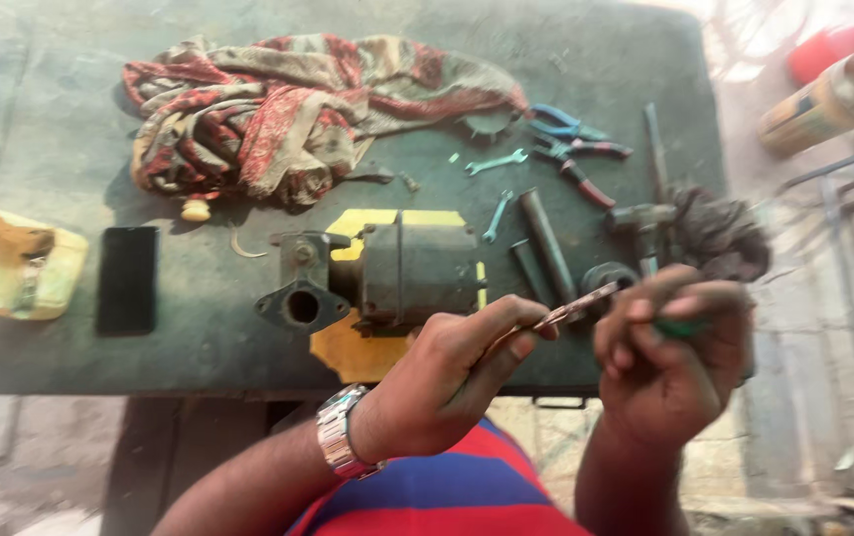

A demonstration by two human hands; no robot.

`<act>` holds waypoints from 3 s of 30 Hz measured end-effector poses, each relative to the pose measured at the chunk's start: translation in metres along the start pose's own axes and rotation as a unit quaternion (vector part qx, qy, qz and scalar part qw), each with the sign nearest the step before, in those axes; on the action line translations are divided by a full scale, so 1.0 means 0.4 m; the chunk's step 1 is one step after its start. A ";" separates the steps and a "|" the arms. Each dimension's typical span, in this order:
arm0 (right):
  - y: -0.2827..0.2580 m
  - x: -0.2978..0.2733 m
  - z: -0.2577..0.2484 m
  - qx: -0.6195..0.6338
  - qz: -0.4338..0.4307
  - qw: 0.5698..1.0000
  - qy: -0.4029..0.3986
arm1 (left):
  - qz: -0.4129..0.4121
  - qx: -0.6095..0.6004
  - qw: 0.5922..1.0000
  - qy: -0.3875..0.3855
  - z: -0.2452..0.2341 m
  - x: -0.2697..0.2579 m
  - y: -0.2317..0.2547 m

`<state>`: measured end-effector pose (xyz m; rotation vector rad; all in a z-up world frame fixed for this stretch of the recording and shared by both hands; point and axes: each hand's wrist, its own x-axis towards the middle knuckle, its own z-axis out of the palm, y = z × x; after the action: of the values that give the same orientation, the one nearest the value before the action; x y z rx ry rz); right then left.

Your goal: The person disassembles a small electric motor on a workbench, removes a cover, and uses a screwdriver to adjust internal components. They search a drawer for tools and continue working on the motor.

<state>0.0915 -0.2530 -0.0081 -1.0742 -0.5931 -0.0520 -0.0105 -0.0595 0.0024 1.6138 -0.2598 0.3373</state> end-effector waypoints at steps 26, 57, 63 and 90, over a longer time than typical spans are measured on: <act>-0.031 0.072 -0.041 0.605 0.139 0.774 0.127 | 0.060 0.177 0.976 0.112 0.018 -0.045 -0.012; -0.017 0.040 0.044 0.304 0.041 0.951 0.030 | 0.056 0.228 0.969 0.082 0.012 -0.031 0.041; -0.005 0.081 0.035 0.318 0.054 0.946 0.028 | 0.075 0.246 0.963 0.084 0.008 -0.016 0.034; 0.106 0.082 0.050 -0.040 0.062 0.996 -0.055 | 0.056 0.366 0.919 0.132 -0.058 -0.007 -0.014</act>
<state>0.1241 -0.2077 -0.0201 -1.1945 -0.6249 0.0935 -0.0124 -0.0361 -0.0027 2.2626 -0.0051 0.8039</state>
